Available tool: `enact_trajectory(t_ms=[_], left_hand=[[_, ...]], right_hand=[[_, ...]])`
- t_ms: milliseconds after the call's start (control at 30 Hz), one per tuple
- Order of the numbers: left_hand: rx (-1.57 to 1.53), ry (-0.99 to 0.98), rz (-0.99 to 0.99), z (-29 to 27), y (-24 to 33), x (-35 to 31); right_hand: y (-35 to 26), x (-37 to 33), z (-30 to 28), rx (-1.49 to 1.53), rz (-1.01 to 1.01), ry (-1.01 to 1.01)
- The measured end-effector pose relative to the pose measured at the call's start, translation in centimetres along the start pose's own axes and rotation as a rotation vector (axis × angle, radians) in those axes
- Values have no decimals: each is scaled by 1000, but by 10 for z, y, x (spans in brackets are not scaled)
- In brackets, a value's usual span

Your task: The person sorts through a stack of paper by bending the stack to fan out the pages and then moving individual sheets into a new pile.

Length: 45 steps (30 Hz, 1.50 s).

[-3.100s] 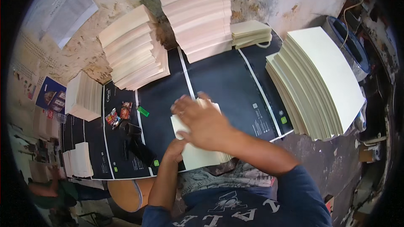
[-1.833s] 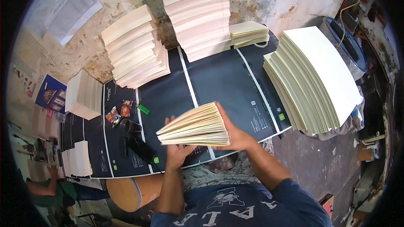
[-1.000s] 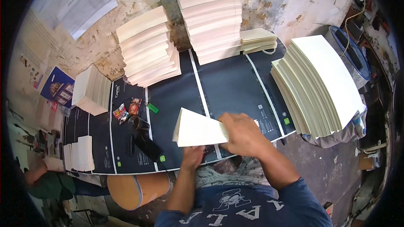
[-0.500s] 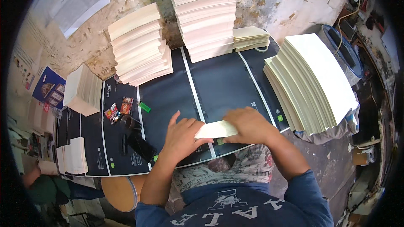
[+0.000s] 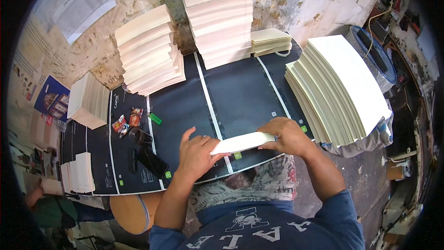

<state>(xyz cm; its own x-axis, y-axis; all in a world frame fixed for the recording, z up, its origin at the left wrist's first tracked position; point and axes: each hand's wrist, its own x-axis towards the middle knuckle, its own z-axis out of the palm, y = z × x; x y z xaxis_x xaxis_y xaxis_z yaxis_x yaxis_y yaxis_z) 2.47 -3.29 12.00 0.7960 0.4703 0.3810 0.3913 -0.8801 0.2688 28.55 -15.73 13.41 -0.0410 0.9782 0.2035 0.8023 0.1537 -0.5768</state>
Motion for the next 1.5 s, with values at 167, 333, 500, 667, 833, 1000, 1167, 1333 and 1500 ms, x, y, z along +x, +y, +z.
enact_trajectory(t_ms=[167, 333, 500, 667, 833, 1000, 1167, 1333, 1500], left_hand=[[18, 7, 12, 0, 3, -1], [27, 35, 17, 2, 0, 1], [21, -137, -114, -18, 1, 2], [-187, -182, -167, -28, -31, -21], [-380, -118, -298, -21, -40, -26], [-354, -35, -324, -3, -48, -39], [-951, 96, -566, 32, -46, -65], [-1142, 309, -473, 52, -7, -60], [-1200, 262, -653, 62, -10, -52]], right_hand=[[10, -2, -2, 87, -11, -5], [17, -14, -1, 333, 224, 23], [23, -13, 6, 292, 162, 87], [13, -16, 3, 267, 157, 67], [12, -16, 5, 327, 214, 83], [12, -13, 7, 335, 232, 86], [27, -32, 32, 528, 227, 116], [11, -35, 77, 784, 209, 300], [13, -23, 80, 692, 366, 268]])
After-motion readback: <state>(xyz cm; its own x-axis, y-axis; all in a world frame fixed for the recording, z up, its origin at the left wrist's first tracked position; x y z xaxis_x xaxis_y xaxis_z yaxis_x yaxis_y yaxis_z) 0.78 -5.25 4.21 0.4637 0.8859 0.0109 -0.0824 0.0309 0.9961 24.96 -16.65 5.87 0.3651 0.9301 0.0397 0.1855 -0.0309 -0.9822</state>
